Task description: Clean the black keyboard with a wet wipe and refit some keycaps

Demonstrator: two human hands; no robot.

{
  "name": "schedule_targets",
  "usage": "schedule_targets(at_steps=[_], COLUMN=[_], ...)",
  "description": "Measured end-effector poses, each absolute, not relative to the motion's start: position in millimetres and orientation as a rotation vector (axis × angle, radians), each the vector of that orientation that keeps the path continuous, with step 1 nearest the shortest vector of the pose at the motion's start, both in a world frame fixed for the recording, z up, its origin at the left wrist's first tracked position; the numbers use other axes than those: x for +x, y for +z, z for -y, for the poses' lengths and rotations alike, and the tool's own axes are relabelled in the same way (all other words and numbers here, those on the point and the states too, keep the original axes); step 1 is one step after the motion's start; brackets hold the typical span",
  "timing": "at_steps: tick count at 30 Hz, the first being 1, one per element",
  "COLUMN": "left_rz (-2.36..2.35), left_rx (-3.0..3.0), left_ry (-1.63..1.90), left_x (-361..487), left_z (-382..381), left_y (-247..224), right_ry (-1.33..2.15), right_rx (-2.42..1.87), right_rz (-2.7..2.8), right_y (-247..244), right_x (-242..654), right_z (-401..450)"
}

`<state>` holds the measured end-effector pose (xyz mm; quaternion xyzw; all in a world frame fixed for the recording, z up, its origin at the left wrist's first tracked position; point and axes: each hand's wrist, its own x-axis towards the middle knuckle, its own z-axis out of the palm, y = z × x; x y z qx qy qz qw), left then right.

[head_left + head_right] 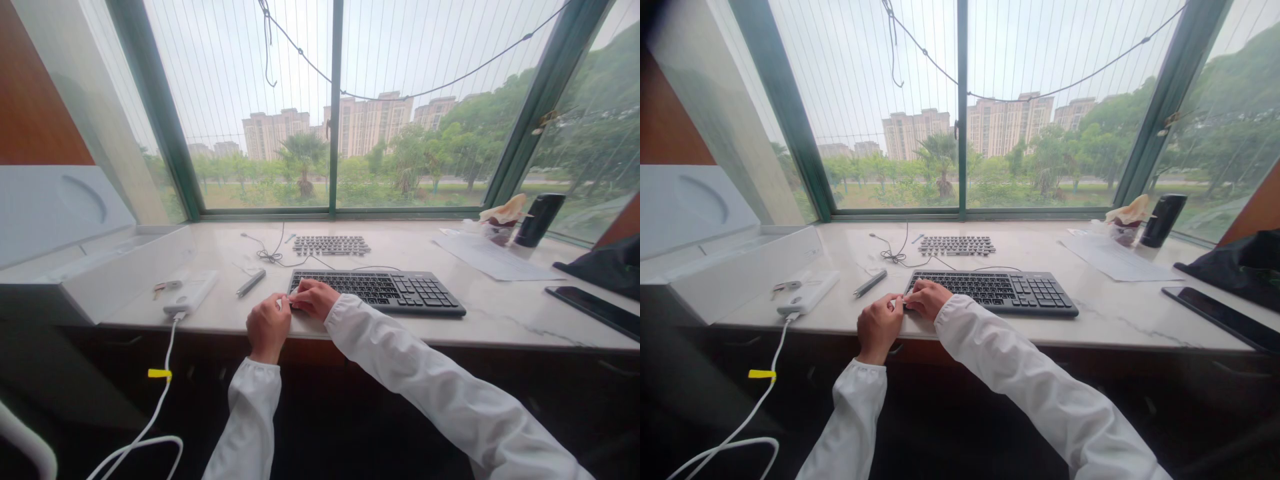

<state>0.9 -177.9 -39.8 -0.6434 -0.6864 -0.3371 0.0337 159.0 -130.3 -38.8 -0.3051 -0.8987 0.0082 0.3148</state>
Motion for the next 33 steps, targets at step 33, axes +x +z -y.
schedule_targets(at_steps=[33], left_rz=[2.142], left_rx=[-1.979], left_ry=[-1.087], left_x=[2], left_z=[178], left_y=[-39], right_ry=[0.046], right_rx=[-0.872], right_rz=[2.476], right_y=[-20], right_x=[310], right_z=[177])
